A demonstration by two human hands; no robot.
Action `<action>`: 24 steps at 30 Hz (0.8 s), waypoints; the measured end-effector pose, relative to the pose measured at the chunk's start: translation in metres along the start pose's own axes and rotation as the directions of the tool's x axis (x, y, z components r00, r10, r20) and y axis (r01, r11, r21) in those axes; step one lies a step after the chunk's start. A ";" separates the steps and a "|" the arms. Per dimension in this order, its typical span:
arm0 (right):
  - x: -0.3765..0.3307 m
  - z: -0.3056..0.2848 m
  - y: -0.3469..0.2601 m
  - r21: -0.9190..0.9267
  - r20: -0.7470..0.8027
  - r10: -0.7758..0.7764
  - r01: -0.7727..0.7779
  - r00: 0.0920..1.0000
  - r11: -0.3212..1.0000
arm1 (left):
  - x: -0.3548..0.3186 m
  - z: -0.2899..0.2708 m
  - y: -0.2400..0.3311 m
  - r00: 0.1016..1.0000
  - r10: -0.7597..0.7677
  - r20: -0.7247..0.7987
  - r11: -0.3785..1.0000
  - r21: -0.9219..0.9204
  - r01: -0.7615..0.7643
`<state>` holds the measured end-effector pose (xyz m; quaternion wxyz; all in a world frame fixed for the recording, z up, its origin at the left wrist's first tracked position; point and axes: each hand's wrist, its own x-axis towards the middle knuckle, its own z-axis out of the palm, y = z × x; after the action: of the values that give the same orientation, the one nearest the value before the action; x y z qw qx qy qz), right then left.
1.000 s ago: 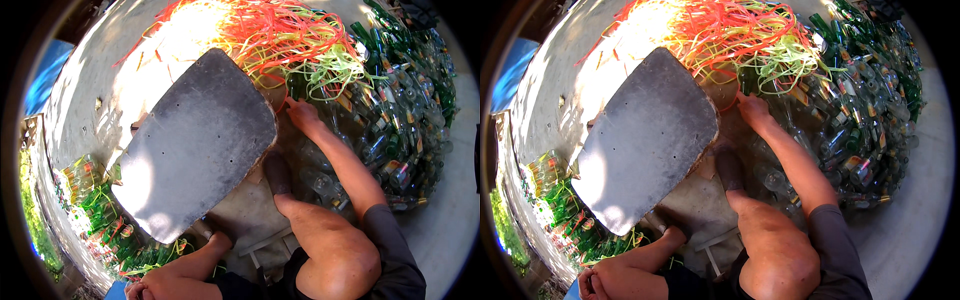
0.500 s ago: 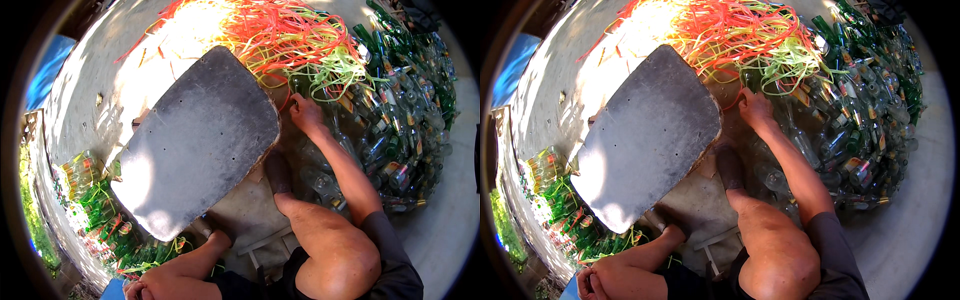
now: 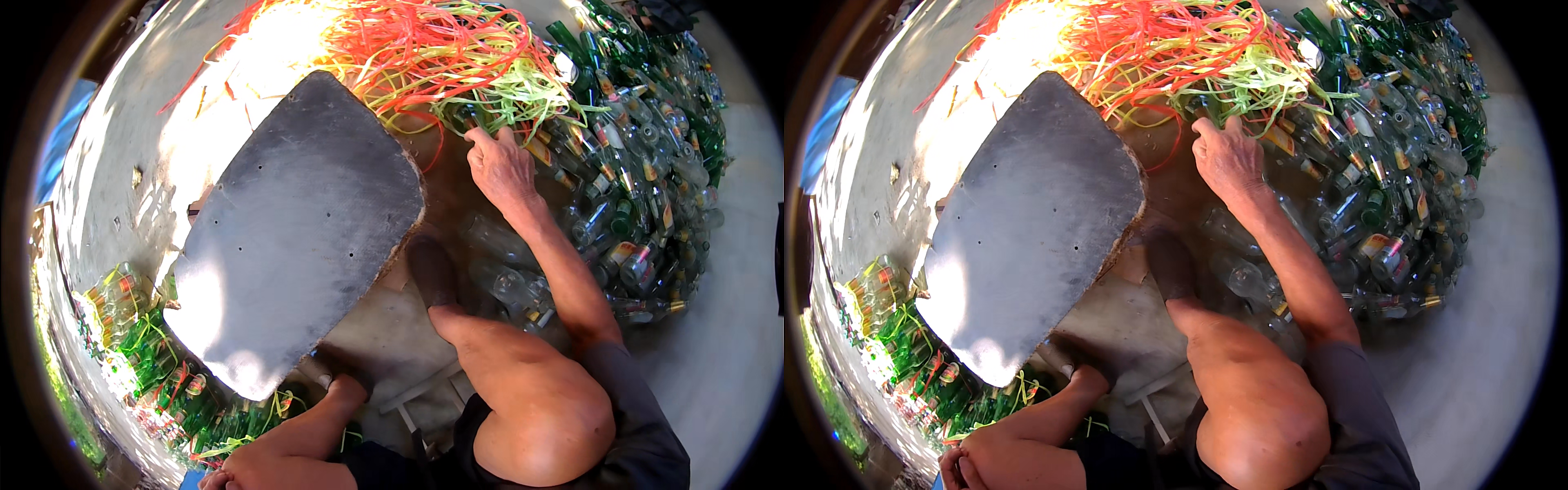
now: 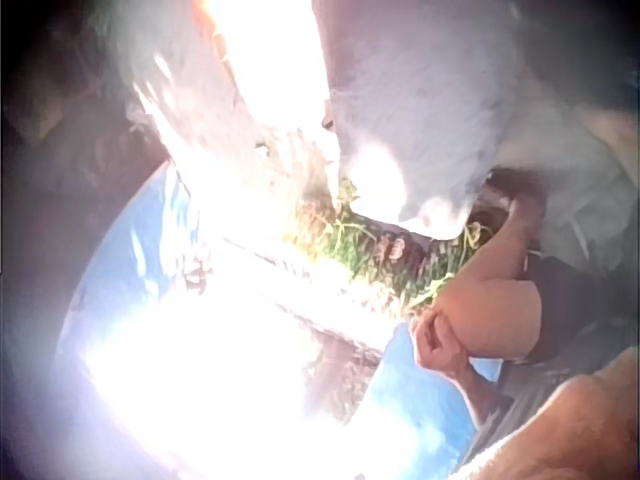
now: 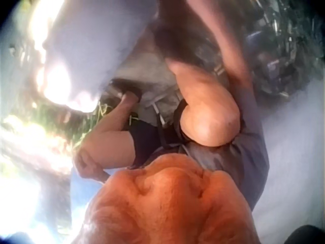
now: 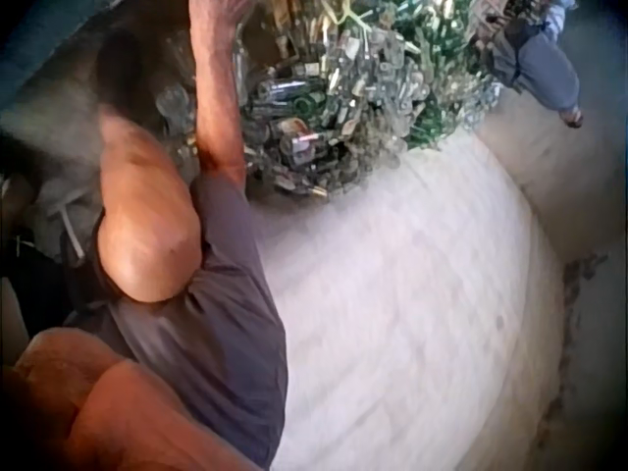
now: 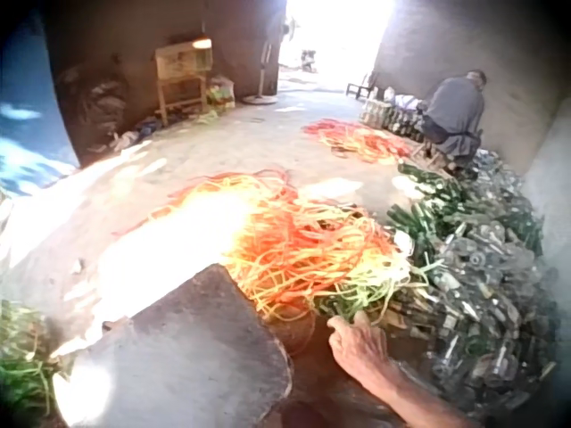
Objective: The person sits on the ground and sorts glass bottles by picking them up from a pile and placing them onto a flat surface. The person handles clear and green glass bottles, arranging them in rows on the surface.
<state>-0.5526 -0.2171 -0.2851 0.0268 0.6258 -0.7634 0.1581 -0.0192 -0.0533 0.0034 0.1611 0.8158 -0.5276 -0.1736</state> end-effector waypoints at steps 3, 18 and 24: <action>0.009 -0.009 -0.001 -0.015 -0.061 -0.015 0.014 0.998 1.000 | -0.001 0.000 -0.006 0.999 0.037 -0.002 0.997 -0.063 -0.037; 0.023 -0.051 0.038 0.083 -0.178 -0.033 0.048 0.984 0.995 | -0.009 -0.008 -0.015 0.998 0.055 -0.030 0.990 0.135 -0.050; 0.004 -0.101 0.053 0.184 -0.041 0.050 -0.042 0.998 0.982 | -0.012 -0.006 -0.023 0.985 0.165 -0.052 0.984 0.081 -0.161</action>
<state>-0.6201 -0.1845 -0.1994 -0.0171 0.6040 -0.7591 0.2421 -0.0025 -0.0325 0.0001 0.1587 0.7802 -0.5940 -0.1156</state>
